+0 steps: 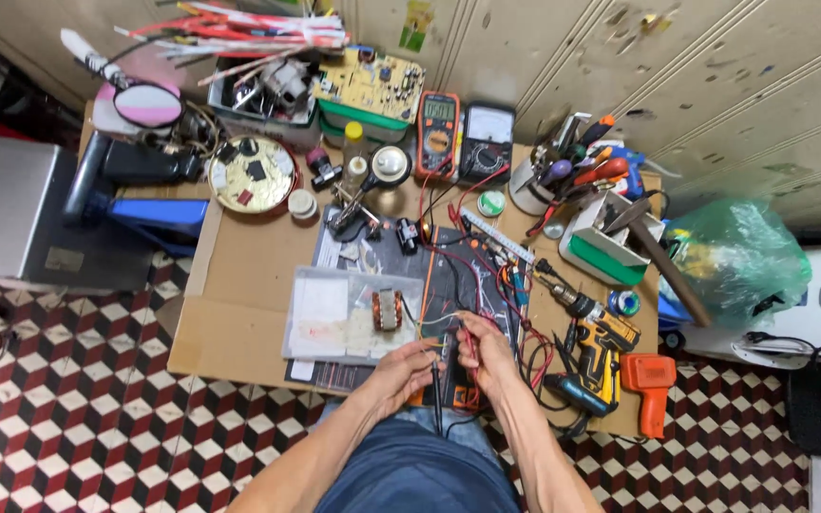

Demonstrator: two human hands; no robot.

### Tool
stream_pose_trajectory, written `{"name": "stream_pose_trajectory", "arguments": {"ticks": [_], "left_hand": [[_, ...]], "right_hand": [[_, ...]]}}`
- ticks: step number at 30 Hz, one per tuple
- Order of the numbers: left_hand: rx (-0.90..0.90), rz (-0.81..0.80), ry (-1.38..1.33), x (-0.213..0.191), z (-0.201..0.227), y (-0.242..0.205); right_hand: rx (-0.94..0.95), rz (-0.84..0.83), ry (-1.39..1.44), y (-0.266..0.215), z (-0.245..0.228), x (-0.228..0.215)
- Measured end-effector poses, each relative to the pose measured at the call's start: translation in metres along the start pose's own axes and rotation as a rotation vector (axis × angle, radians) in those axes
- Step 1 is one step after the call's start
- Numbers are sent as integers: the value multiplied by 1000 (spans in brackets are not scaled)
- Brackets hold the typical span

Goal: Testing and inspecting electrical components including a motor stator using multimeters and tools.

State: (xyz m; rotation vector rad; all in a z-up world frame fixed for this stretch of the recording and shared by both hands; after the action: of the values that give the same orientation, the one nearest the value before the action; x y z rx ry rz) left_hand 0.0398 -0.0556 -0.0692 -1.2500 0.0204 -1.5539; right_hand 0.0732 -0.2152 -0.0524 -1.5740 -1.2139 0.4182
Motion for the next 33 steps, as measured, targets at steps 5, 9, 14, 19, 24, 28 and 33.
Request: {"name": "stream_pose_trajectory", "arguments": {"ticks": [5,9,14,19,24,28,33], "left_hand": [[10,16,9,0,-1,0],[5,17,0,-3,-6,3],[2,43,20,-4,-4,1],[11,35,9,0,-4,-1],[8,44,-7,-2,-6,-5],[19,83,-3,-3,-6,-8],[9,144,-19,-8,-7,-12]], "right_hand": [[3,1,11,-16,-4,6],[14,15,23,-19,-1,3],[3,5,23,-22,2,2],[-21,72,9,-18,-3,-10],[-160,141,-116,-26,-52,-9],[18,54,-431,-15,-84,31],[283,-85,-667,19,-80,59]]}}
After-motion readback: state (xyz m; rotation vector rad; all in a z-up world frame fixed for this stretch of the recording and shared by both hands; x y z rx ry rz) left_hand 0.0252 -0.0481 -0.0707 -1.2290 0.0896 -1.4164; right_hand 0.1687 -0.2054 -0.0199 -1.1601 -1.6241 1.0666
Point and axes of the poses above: each hand's wrist, its own y-axis towards the middle knuckle, its own x-axis out of the palm, z = x × y, the point moved 9 cm from there along y, towards the middle knuckle, and after that the axes turned 13 degrees about x, right-handed, at the moved point
